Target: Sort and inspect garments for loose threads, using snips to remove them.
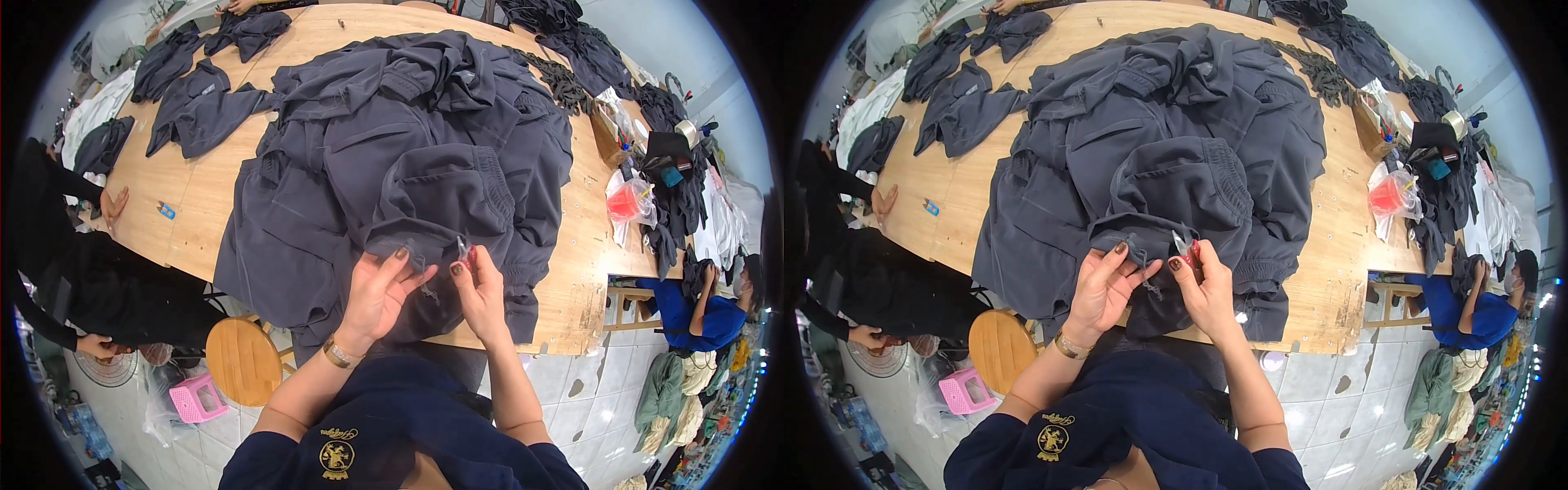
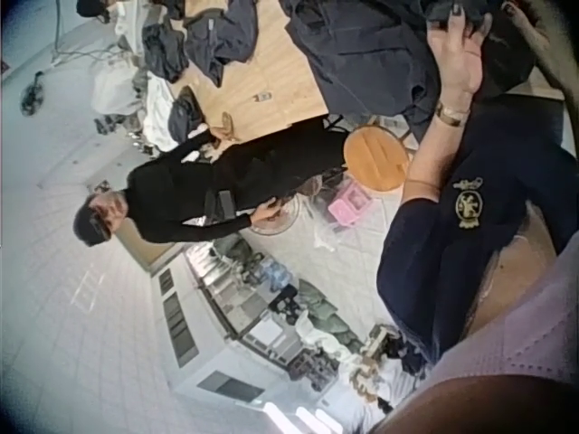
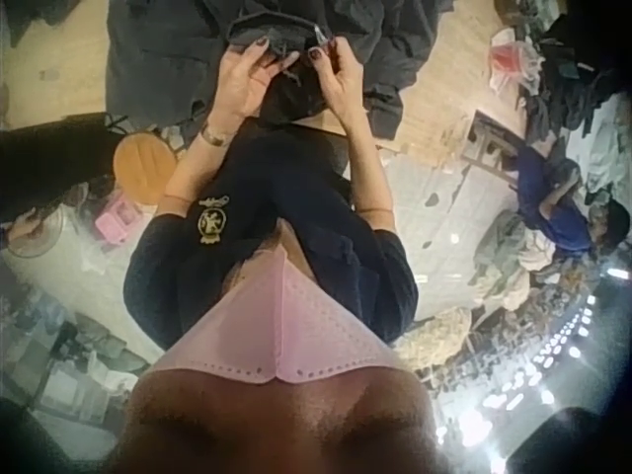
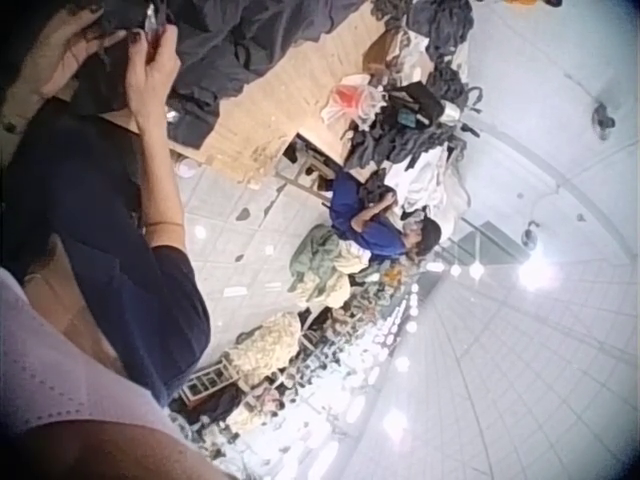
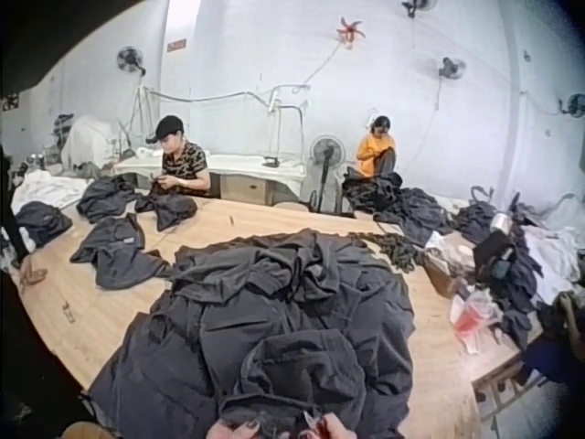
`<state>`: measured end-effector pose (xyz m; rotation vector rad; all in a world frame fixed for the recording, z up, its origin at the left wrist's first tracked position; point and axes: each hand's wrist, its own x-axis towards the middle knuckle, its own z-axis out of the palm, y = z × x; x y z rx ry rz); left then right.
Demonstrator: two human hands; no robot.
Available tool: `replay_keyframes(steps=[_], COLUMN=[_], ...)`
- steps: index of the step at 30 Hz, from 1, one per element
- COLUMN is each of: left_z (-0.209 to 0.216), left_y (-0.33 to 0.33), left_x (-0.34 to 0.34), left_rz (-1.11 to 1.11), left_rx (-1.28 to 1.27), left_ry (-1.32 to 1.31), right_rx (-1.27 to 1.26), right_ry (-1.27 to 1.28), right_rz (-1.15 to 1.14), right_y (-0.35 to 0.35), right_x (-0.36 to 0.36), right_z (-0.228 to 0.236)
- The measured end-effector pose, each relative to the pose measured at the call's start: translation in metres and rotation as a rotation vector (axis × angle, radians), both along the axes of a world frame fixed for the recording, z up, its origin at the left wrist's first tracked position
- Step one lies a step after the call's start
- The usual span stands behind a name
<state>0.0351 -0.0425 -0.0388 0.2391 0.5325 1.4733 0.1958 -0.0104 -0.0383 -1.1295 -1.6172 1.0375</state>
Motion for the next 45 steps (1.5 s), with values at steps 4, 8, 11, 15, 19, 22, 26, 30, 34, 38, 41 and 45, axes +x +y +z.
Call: replay_keyframes(steps=[4, 8, 11, 15, 19, 22, 26, 30, 34, 38, 41, 45], left_z=[-0.002, -0.002, 0.003, 0.001, 0.011, 0.018, 0.016, 0.020, 0.008, -0.001, 0.003, 0.008], left_y=[-0.001, -0.002, -0.003, -0.006, -0.008, -0.012, -0.019, -0.022, -0.021, -0.025, -0.024, -0.021], left_x=[0.001, 0.002, 0.000, -0.003, -0.002, -0.002, 0.002, 0.005, 0.000, -0.008, -0.013, -0.023], left_rz=[-0.017, 0.001, 0.002, -0.024, -0.034, 0.018, 0.211, 0.292, 0.190, 0.201, 0.163, 0.031], left_rx=[-0.017, 0.014, -0.002, 0.017, -0.003, -0.031, -0.052, 0.024, 0.098, 0.152, 0.126, 0.045], left_ry=[0.096, 0.181, 0.202, 0.190, 0.175, 0.221, 0.364, 0.596, 0.649, 0.909, 0.595, 0.130], right_rx=[-0.268, -0.260, -0.373, -0.418, -0.418, -0.400, -0.347, -0.303, -0.286, 0.053, -0.033, -0.168], right_ry=[0.247, 0.160, 0.284, 0.393, 0.356, 0.283, 0.197, 0.179, 0.099, -0.083, 0.120, 0.222], right_rz=[0.083, 0.058, 0.087, 0.107, 0.146, 0.137, 0.199, 0.244, 0.242, 0.290, 0.339, 0.205], right_y=[-0.006, -0.005, 0.003, 0.009, 0.014, 0.021, 0.031, 0.032, 0.022, 0.009, 0.000, -0.001], right_x=[-0.012, -0.025, -0.022, -0.022, -0.026, -0.030, -0.032, -0.038, -0.046, -0.049, -0.046, -0.025], right_z=[0.003, 0.007, 0.012, 0.028, 0.034, 0.040, 0.042, 0.042, 0.058, 0.056, 0.053, 0.043])
